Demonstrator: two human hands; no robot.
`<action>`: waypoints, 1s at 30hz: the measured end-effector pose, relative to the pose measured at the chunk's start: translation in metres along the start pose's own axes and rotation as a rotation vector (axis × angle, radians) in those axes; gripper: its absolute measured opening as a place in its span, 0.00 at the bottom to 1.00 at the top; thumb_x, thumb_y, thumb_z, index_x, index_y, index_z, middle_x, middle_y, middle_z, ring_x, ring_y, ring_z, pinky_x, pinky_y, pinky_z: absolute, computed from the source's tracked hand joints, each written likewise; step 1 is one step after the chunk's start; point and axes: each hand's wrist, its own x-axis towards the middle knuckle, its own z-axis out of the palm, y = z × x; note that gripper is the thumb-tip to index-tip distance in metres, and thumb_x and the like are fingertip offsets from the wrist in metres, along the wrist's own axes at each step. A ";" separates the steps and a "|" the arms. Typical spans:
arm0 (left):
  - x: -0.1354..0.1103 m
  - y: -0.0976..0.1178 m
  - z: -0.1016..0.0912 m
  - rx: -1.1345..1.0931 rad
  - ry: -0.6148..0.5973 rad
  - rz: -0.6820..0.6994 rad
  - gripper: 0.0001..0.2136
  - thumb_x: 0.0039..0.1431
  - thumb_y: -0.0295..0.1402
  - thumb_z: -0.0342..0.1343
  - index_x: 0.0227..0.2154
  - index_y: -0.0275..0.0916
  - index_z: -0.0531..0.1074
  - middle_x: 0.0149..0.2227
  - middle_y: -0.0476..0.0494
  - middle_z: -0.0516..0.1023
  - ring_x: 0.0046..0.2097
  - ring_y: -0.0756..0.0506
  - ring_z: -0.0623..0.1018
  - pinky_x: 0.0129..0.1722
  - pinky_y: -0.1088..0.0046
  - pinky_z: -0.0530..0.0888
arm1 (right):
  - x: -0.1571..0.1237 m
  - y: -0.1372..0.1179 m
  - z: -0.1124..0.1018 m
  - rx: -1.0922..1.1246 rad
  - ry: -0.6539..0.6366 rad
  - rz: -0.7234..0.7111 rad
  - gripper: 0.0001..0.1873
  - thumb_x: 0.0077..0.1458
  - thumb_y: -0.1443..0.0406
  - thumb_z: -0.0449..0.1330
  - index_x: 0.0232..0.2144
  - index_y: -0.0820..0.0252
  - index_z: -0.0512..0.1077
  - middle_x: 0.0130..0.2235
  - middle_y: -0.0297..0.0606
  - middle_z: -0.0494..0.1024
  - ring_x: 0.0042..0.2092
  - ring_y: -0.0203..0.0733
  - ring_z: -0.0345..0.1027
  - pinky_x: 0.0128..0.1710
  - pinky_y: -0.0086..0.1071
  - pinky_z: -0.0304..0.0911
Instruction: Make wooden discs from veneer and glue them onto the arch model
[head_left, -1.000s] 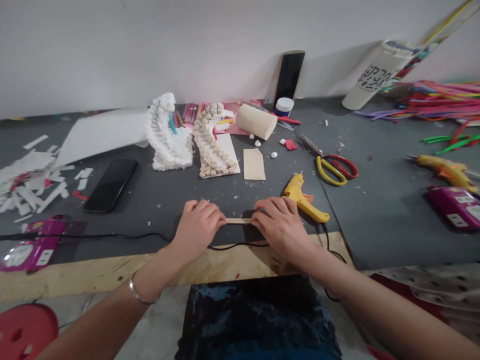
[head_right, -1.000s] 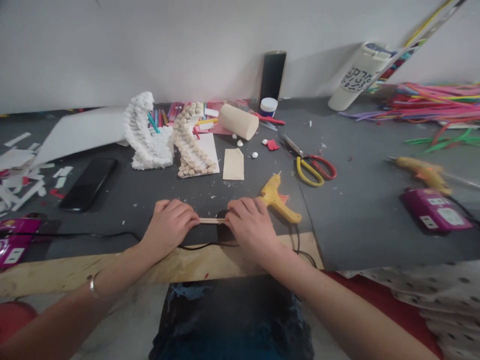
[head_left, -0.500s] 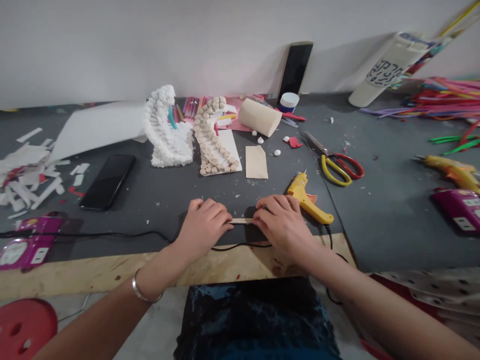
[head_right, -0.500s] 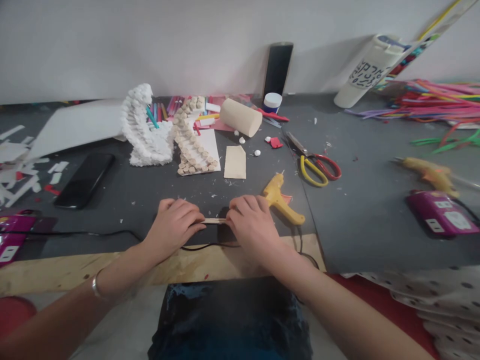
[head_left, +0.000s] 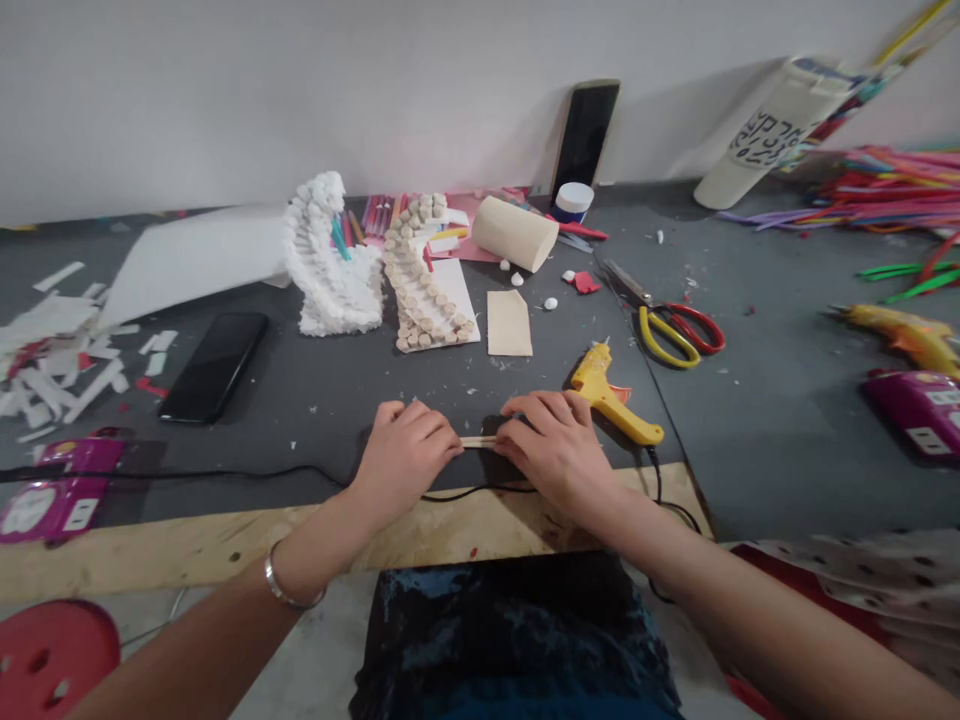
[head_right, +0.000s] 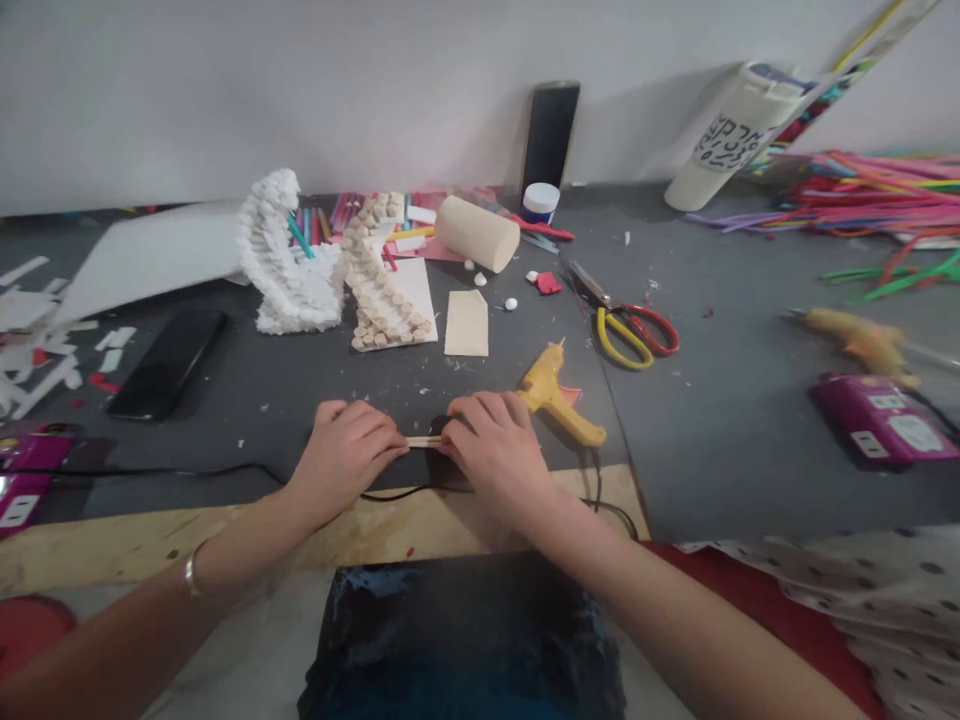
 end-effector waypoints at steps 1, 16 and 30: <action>0.000 0.000 0.000 -0.035 -0.005 -0.019 0.09 0.64 0.33 0.54 0.28 0.40 0.73 0.32 0.49 0.79 0.38 0.45 0.72 0.41 0.62 0.56 | 0.000 0.001 0.001 0.008 0.005 0.006 0.08 0.63 0.65 0.57 0.31 0.57 0.73 0.44 0.38 0.77 0.47 0.44 0.63 0.49 0.41 0.51; 0.013 -0.001 -0.010 -0.292 -0.206 -0.322 0.09 0.62 0.38 0.56 0.28 0.41 0.74 0.28 0.52 0.76 0.36 0.45 0.72 0.41 0.62 0.54 | 0.021 0.001 -0.009 -0.057 -0.268 0.099 0.08 0.60 0.65 0.58 0.30 0.60 0.75 0.37 0.40 0.75 0.43 0.48 0.61 0.46 0.42 0.48; 0.024 0.001 -0.017 -0.205 -0.300 -0.238 0.04 0.57 0.28 0.54 0.27 0.40 0.70 0.34 0.48 0.74 0.40 0.44 0.72 0.40 0.64 0.58 | 0.022 0.000 0.003 -0.231 -0.184 -0.124 0.06 0.58 0.69 0.57 0.29 0.63 0.73 0.33 0.43 0.73 0.38 0.48 0.60 0.38 0.40 0.49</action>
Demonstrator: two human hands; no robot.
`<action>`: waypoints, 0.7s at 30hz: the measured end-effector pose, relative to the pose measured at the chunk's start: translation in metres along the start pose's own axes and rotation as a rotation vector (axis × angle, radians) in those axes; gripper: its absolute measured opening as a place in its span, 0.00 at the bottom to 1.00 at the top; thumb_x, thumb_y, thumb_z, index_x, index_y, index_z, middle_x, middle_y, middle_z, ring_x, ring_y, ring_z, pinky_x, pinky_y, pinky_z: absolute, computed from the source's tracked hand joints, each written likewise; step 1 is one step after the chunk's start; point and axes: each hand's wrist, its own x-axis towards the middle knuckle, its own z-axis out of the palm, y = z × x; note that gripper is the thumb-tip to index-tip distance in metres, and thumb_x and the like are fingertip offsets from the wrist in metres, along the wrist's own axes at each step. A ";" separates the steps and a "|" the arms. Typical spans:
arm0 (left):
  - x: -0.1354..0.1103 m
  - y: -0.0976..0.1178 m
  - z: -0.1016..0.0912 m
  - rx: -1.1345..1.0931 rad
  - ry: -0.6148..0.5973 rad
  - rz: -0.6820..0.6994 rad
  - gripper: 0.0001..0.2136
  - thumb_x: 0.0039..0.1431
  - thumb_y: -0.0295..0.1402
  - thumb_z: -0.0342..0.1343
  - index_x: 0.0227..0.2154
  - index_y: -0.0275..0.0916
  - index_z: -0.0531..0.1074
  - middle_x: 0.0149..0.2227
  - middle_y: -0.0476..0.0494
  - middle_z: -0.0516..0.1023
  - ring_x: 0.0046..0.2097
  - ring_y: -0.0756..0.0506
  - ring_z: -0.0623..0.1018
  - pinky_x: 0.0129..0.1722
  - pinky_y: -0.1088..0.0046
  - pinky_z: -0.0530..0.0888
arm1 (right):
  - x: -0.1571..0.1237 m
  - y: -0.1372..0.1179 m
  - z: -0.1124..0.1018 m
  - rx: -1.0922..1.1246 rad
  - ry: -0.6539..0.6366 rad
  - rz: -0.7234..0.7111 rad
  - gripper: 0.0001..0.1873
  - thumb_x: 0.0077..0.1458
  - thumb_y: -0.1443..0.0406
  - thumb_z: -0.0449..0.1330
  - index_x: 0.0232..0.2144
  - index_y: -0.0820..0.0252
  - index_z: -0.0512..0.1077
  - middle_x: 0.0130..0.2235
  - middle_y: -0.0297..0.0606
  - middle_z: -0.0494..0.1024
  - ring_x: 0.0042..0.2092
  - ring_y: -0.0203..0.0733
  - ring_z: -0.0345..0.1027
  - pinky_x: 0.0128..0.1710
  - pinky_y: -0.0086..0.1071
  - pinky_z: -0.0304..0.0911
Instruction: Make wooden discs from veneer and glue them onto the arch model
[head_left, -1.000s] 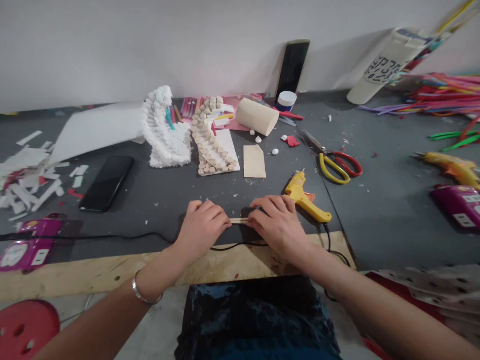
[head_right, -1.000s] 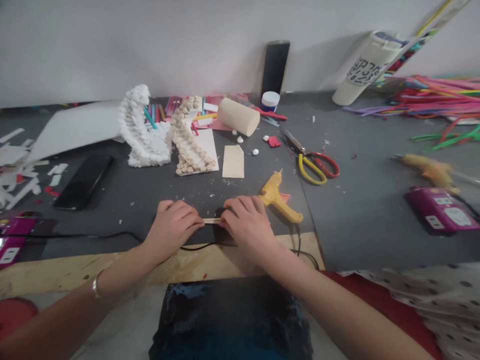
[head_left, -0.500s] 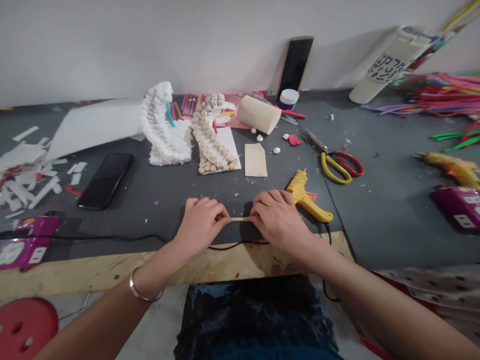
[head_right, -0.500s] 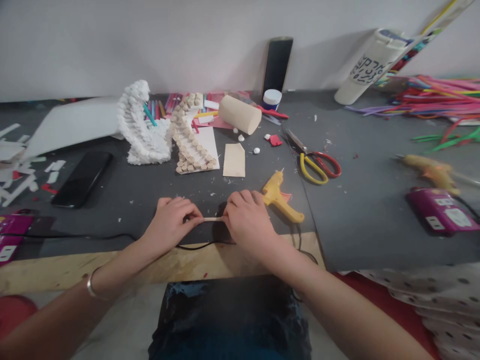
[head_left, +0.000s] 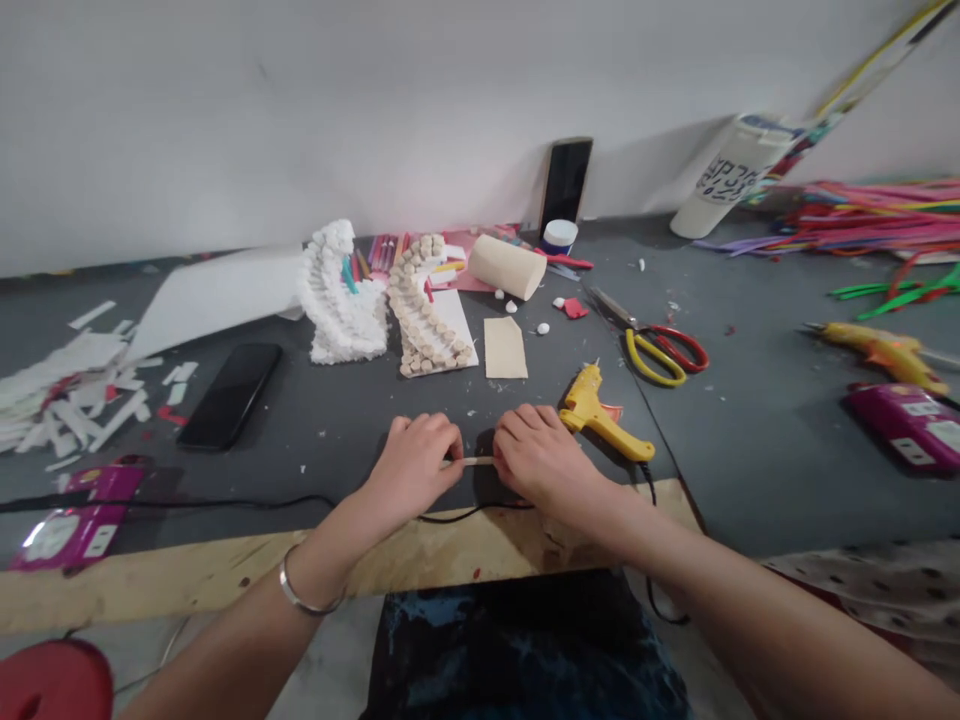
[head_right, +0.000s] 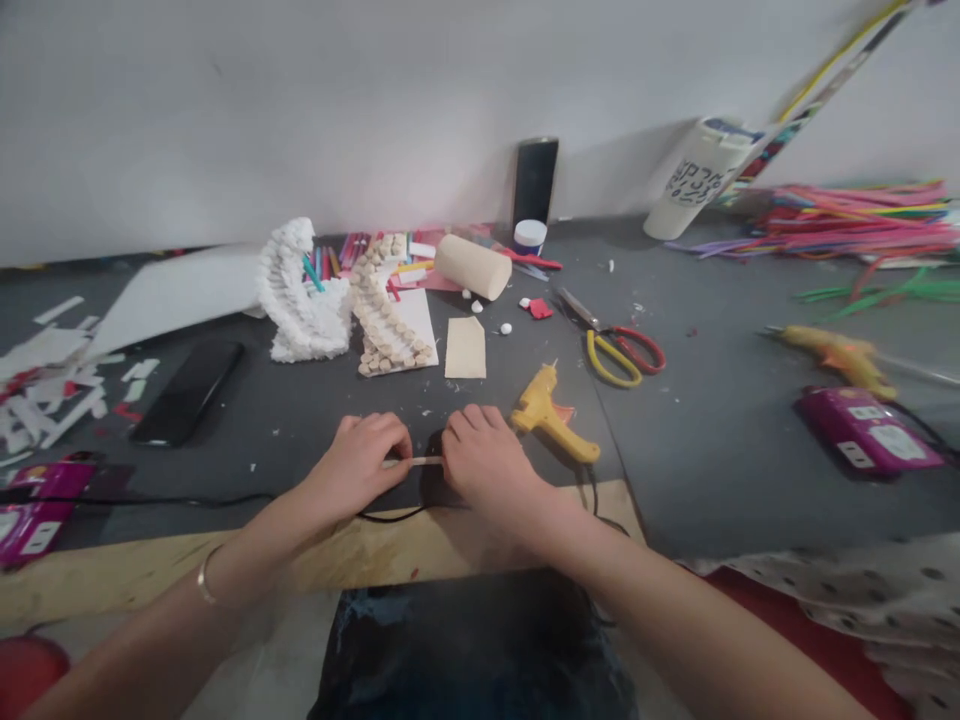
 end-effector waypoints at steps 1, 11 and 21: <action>0.000 0.001 0.000 0.008 0.016 0.008 0.04 0.57 0.27 0.53 0.27 0.40 0.69 0.34 0.48 0.73 0.40 0.44 0.72 0.40 0.64 0.58 | 0.000 0.000 0.001 -0.005 0.020 -0.017 0.06 0.57 0.69 0.57 0.29 0.63 0.72 0.32 0.42 0.73 0.37 0.47 0.60 0.38 0.40 0.49; 0.011 0.022 -0.014 0.089 0.002 0.097 0.10 0.66 0.29 0.42 0.39 0.37 0.70 0.37 0.40 0.78 0.40 0.42 0.74 0.45 0.61 0.60 | 0.014 0.012 -0.026 -0.068 0.124 -0.112 0.03 0.57 0.70 0.58 0.34 0.64 0.72 0.35 0.43 0.74 0.40 0.47 0.62 0.42 0.40 0.52; 0.026 0.006 -0.010 -0.204 0.394 0.032 0.12 0.68 0.35 0.45 0.38 0.42 0.74 0.39 0.47 0.82 0.38 0.47 0.75 0.44 0.63 0.59 | 0.033 0.025 -0.040 0.312 0.312 0.200 0.04 0.62 0.65 0.57 0.36 0.59 0.70 0.41 0.41 0.77 0.45 0.47 0.66 0.43 0.40 0.57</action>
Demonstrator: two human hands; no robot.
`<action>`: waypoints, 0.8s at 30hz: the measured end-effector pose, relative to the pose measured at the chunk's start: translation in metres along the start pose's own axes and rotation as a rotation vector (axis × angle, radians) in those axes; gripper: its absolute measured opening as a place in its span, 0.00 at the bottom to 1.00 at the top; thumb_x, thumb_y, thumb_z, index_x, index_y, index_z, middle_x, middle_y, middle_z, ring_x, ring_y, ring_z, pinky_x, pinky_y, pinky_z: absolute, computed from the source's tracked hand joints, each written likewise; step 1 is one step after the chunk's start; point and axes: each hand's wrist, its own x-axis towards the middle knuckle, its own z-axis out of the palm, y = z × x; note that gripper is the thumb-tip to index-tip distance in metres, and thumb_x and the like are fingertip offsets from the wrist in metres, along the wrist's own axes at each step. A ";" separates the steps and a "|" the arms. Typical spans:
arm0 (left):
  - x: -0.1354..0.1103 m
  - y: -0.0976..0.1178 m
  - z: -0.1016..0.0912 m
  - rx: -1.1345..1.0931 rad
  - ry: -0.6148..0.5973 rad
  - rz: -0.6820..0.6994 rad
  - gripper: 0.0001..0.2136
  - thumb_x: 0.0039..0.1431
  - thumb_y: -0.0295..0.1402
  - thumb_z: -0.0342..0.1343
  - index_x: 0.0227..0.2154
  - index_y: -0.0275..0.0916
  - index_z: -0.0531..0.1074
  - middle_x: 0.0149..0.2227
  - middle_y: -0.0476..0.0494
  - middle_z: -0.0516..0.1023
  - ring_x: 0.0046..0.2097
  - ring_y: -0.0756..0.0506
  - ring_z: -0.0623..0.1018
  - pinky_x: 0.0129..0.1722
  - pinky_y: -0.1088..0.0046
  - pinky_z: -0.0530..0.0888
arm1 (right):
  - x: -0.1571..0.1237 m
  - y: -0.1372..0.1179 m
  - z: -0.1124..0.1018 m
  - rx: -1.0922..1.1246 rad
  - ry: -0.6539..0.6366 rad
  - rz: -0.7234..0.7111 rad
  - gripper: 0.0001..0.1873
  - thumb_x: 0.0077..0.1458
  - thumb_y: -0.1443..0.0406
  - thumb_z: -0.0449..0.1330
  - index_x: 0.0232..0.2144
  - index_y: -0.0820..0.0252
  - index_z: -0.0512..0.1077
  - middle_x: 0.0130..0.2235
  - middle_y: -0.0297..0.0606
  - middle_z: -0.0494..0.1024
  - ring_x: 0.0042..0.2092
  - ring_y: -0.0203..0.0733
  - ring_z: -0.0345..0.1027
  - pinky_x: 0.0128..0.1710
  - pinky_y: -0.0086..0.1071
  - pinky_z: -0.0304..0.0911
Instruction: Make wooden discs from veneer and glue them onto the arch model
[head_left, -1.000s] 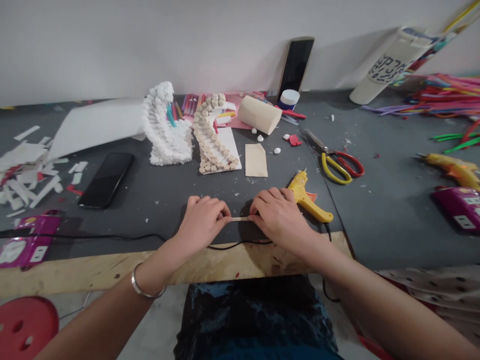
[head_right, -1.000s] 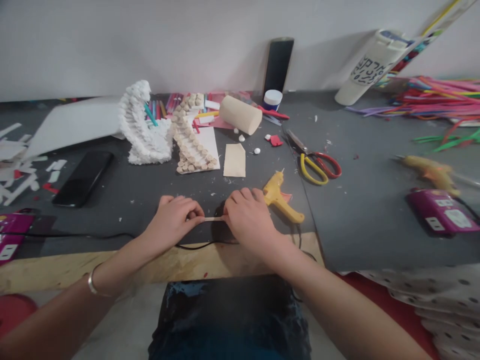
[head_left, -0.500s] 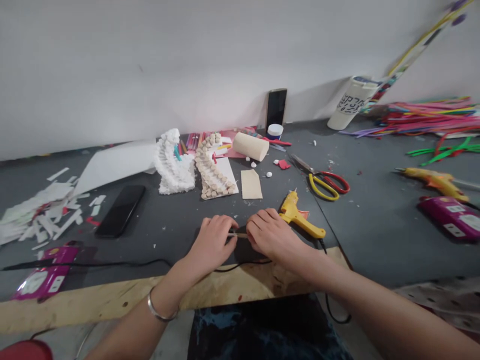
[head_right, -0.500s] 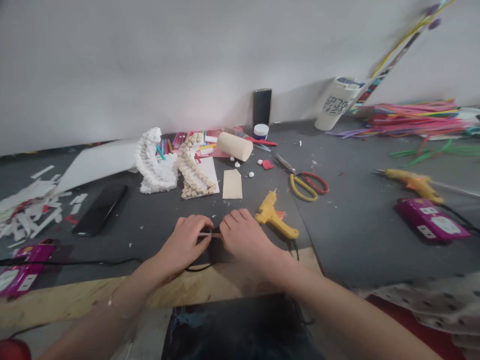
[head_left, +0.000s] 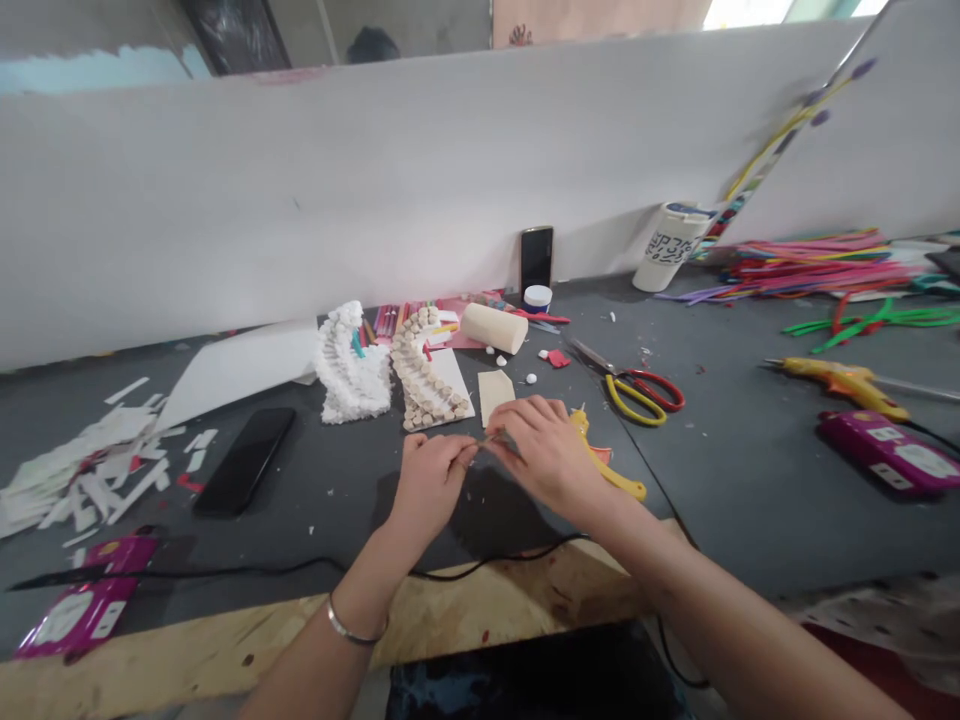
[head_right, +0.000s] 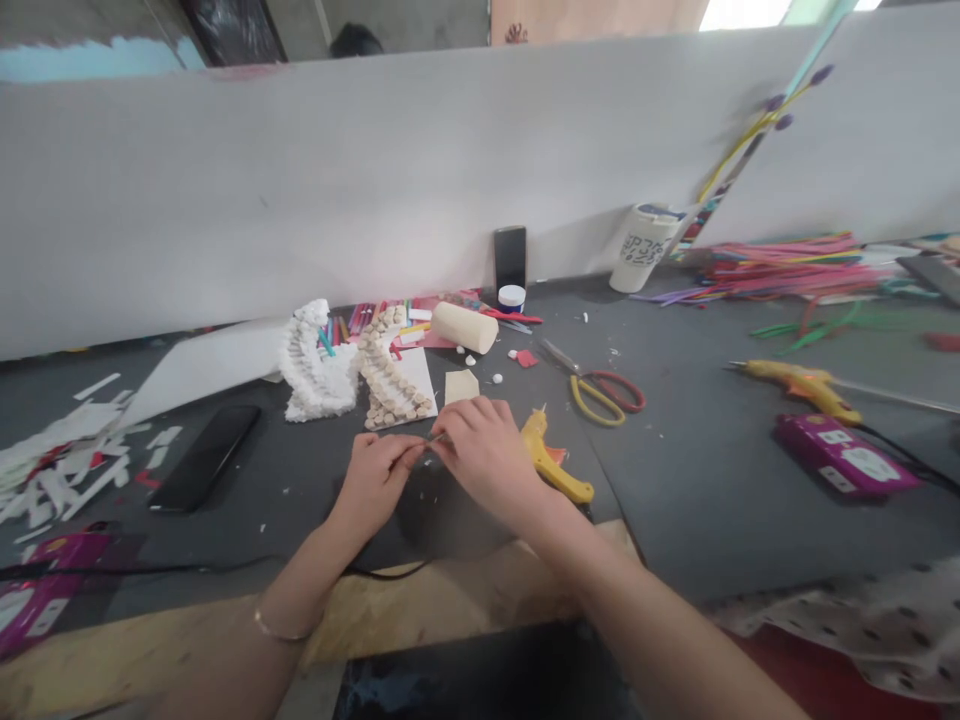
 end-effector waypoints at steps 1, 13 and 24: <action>-0.001 -0.002 0.001 -0.029 0.052 -0.017 0.12 0.68 0.36 0.46 0.39 0.42 0.75 0.39 0.47 0.82 0.38 0.47 0.75 0.44 0.63 0.59 | 0.001 0.001 0.001 0.112 0.034 0.072 0.06 0.60 0.64 0.59 0.39 0.59 0.69 0.43 0.42 0.76 0.45 0.47 0.66 0.44 0.40 0.59; -0.010 -0.005 0.001 -0.062 0.151 0.021 0.14 0.69 0.37 0.44 0.38 0.42 0.76 0.28 0.49 0.78 0.31 0.48 0.72 0.42 0.65 0.60 | -0.001 0.007 0.018 0.701 0.009 0.137 0.02 0.58 0.65 0.59 0.33 0.57 0.70 0.33 0.34 0.73 0.34 0.36 0.67 0.35 0.30 0.64; -0.009 -0.005 0.004 0.011 0.117 0.056 0.15 0.69 0.36 0.43 0.38 0.42 0.76 0.27 0.49 0.76 0.30 0.48 0.71 0.42 0.63 0.59 | -0.006 0.007 0.028 1.132 -0.036 0.446 0.07 0.52 0.60 0.64 0.30 0.56 0.73 0.37 0.38 0.80 0.42 0.41 0.75 0.46 0.37 0.69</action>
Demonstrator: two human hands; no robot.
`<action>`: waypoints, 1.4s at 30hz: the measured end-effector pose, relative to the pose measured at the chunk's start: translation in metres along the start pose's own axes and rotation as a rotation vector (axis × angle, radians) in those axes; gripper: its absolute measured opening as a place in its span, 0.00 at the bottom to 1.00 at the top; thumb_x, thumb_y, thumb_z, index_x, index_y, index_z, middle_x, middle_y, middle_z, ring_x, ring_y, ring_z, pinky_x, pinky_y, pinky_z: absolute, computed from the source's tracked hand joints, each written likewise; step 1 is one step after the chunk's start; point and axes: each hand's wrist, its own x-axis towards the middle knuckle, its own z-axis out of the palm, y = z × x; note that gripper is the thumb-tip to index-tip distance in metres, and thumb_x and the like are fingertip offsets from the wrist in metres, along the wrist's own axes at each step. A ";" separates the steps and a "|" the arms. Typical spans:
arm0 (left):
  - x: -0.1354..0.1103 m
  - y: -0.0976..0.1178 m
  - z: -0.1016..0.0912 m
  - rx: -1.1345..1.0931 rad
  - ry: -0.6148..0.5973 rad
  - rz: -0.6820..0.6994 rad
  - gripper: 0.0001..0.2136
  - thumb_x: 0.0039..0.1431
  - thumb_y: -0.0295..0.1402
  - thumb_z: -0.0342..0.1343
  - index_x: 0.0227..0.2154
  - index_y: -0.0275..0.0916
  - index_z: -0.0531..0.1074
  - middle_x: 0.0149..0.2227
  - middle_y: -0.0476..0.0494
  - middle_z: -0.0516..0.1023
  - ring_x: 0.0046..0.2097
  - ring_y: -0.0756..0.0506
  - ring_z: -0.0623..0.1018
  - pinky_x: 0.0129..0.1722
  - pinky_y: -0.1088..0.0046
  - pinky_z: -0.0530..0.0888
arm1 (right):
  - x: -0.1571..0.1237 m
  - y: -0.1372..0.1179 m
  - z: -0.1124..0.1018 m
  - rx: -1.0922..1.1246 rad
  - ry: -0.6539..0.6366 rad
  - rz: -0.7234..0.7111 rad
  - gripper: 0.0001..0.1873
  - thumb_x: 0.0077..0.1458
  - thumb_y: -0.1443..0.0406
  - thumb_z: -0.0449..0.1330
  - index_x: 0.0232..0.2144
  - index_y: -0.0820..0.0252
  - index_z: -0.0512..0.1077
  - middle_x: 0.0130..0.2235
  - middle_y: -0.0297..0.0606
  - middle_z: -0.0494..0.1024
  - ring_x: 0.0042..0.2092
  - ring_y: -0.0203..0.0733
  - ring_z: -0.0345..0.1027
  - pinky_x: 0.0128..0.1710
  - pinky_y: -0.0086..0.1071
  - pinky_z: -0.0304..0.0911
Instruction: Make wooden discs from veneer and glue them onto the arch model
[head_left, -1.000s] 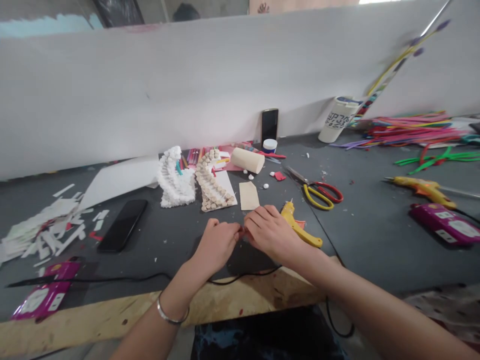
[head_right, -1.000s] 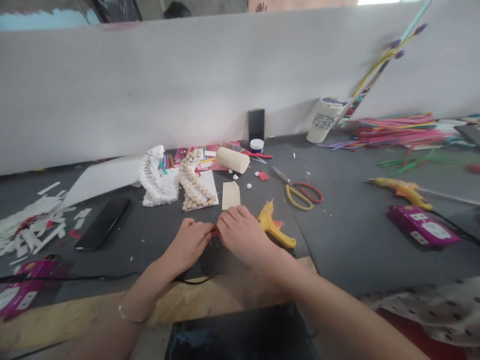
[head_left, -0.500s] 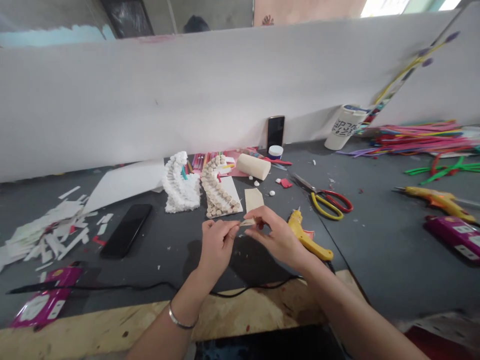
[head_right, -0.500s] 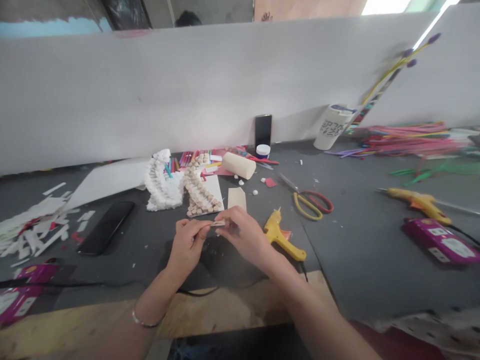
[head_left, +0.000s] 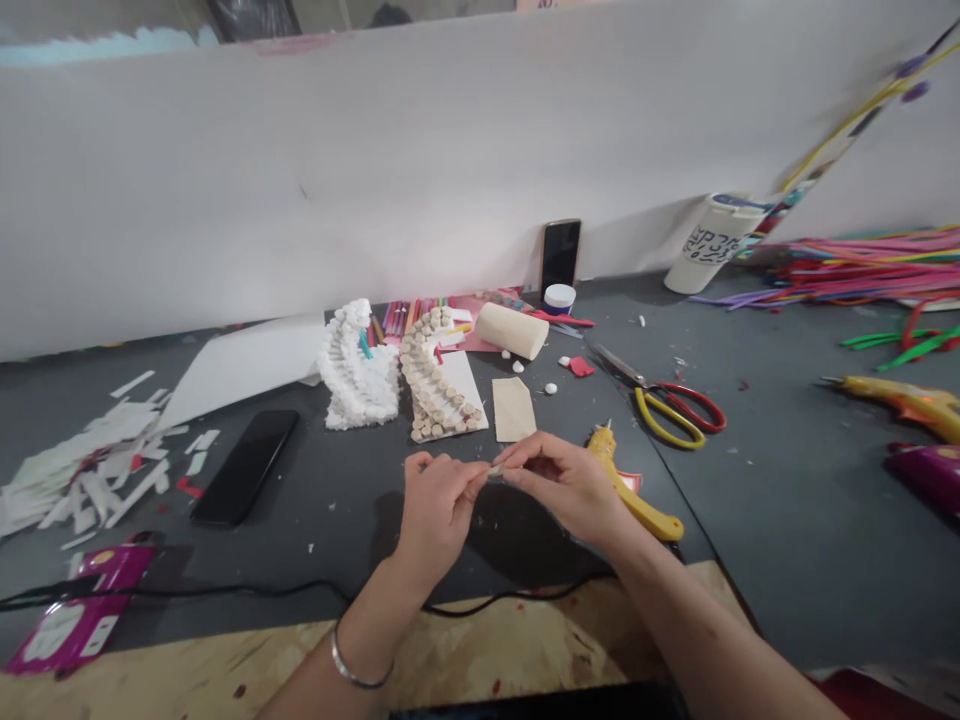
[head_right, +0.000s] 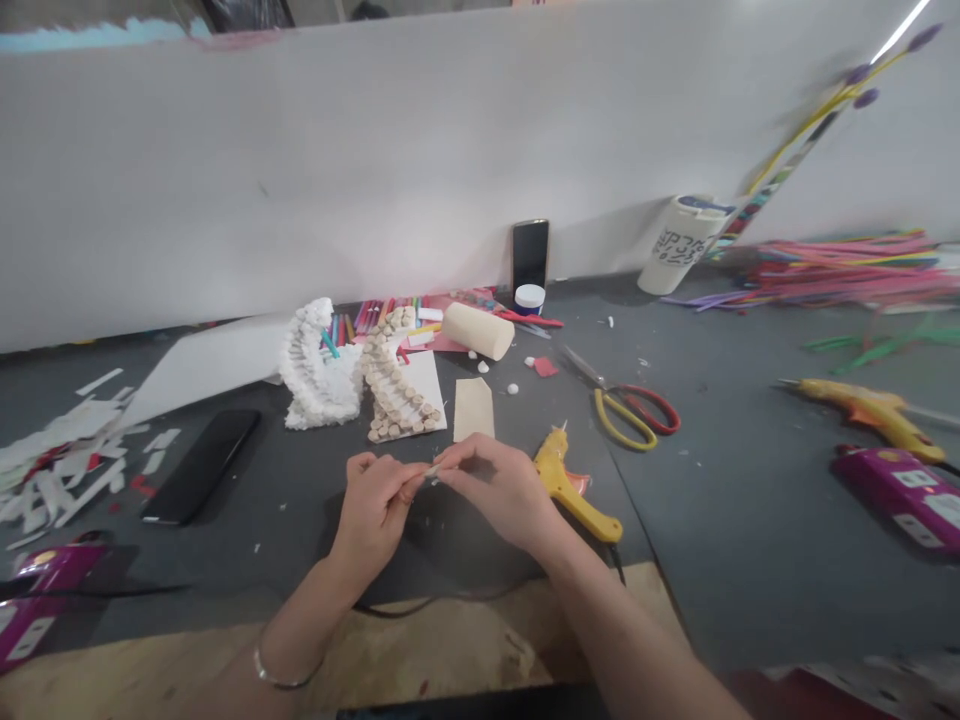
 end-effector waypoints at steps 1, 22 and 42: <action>0.000 0.000 0.000 0.002 -0.002 0.001 0.15 0.69 0.36 0.43 0.38 0.43 0.76 0.27 0.49 0.77 0.30 0.48 0.71 0.42 0.63 0.59 | 0.000 -0.001 -0.001 -0.029 0.013 -0.005 0.06 0.52 0.60 0.64 0.30 0.56 0.73 0.38 0.38 0.80 0.42 0.41 0.74 0.45 0.37 0.69; -0.003 0.001 0.000 0.051 -0.007 0.002 0.15 0.69 0.36 0.43 0.39 0.43 0.76 0.29 0.48 0.79 0.32 0.47 0.73 0.43 0.63 0.58 | 0.001 -0.005 -0.005 -0.372 -0.060 -0.132 0.03 0.55 0.63 0.59 0.31 0.55 0.72 0.31 0.33 0.78 0.34 0.38 0.72 0.37 0.33 0.67; -0.003 0.008 0.006 -0.084 -0.023 -0.010 0.14 0.69 0.35 0.44 0.37 0.43 0.76 0.26 0.50 0.75 0.30 0.49 0.70 0.42 0.64 0.58 | -0.004 0.000 -0.008 -0.136 0.028 -0.056 0.14 0.54 0.62 0.63 0.44 0.54 0.72 0.31 0.32 0.74 0.35 0.36 0.70 0.38 0.32 0.65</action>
